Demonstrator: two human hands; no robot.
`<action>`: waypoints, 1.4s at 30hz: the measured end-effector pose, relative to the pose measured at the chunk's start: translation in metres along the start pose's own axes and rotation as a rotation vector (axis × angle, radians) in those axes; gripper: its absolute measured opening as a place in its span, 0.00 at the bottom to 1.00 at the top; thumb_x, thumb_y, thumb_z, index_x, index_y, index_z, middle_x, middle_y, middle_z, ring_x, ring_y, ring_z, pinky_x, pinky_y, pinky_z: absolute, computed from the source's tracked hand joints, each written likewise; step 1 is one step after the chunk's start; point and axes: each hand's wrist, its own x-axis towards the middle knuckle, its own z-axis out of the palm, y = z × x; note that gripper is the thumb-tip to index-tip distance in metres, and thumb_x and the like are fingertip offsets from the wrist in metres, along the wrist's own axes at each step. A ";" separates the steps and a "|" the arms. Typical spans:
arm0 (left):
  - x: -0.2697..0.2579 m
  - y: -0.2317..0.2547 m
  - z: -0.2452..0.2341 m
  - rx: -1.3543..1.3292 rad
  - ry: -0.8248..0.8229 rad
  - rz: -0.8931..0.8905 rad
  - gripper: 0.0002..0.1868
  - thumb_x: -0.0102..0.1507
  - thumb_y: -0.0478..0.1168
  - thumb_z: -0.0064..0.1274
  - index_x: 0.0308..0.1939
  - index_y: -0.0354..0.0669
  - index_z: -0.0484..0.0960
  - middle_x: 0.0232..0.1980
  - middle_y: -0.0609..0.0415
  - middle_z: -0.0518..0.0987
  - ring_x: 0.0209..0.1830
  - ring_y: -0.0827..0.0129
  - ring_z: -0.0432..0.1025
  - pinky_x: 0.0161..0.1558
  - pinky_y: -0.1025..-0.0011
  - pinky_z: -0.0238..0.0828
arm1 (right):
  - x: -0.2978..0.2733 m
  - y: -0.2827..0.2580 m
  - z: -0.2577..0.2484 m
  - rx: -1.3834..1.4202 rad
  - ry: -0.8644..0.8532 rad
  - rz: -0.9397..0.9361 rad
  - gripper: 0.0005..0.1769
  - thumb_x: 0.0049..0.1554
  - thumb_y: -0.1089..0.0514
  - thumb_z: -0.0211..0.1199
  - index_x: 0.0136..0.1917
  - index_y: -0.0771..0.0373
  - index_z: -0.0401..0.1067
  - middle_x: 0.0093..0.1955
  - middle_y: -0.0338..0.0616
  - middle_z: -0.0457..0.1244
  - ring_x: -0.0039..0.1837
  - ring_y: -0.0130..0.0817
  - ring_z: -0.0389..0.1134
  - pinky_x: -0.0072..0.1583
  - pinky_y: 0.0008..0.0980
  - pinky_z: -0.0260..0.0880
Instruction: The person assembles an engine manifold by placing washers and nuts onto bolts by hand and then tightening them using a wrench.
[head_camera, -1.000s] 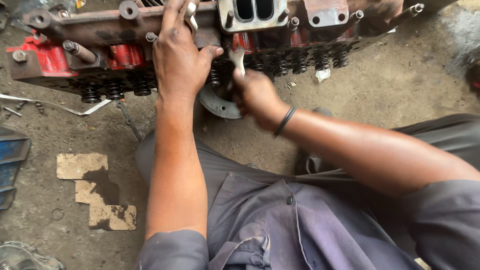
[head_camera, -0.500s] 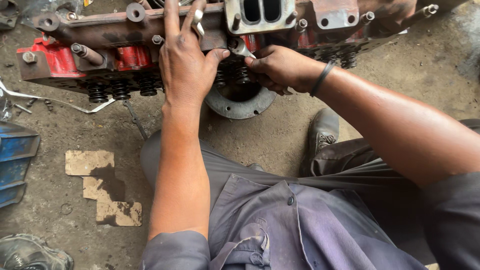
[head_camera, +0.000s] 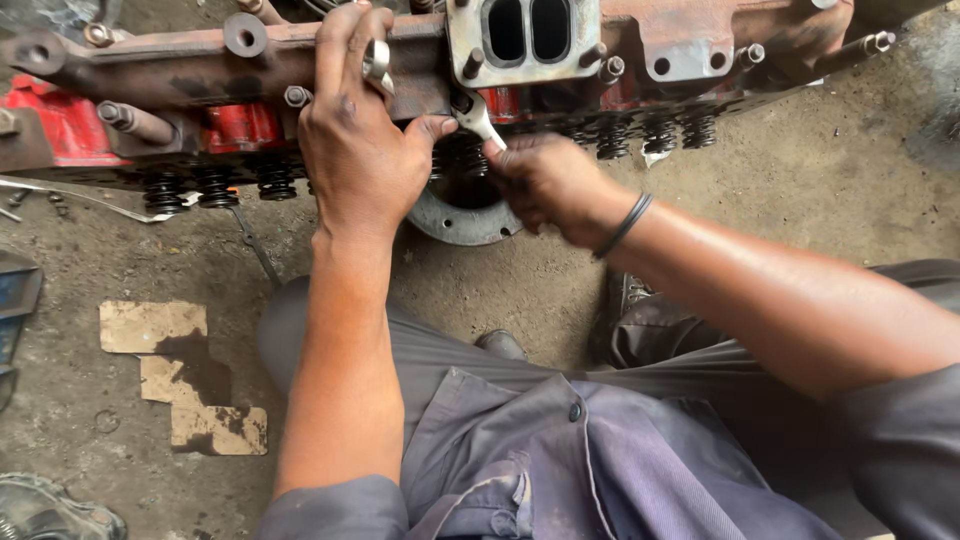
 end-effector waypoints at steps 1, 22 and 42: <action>0.002 0.000 0.000 0.011 0.006 0.008 0.46 0.55 0.42 0.82 0.69 0.43 0.69 0.74 0.51 0.69 0.62 0.57 0.79 0.63 0.67 0.75 | 0.001 0.005 0.009 0.086 0.000 -0.001 0.23 0.66 0.43 0.55 0.35 0.56 0.61 0.23 0.32 0.46 0.24 0.27 0.45 0.29 0.33 0.48; 0.004 0.004 -0.006 -0.050 -0.024 -0.045 0.47 0.51 0.42 0.81 0.68 0.37 0.70 0.73 0.52 0.68 0.65 0.54 0.77 0.66 0.66 0.73 | -0.012 0.014 0.025 0.137 -0.004 0.009 0.23 0.67 0.40 0.48 0.40 0.59 0.65 0.24 0.34 0.49 0.25 0.28 0.46 0.30 0.33 0.50; 0.002 0.006 -0.003 -0.017 0.038 0.022 0.44 0.53 0.38 0.81 0.67 0.43 0.71 0.72 0.52 0.67 0.63 0.55 0.79 0.63 0.66 0.80 | -0.005 -0.020 0.004 -0.078 0.054 0.075 0.27 0.66 0.40 0.54 0.31 0.57 0.61 0.22 0.34 0.47 0.23 0.28 0.45 0.28 0.33 0.47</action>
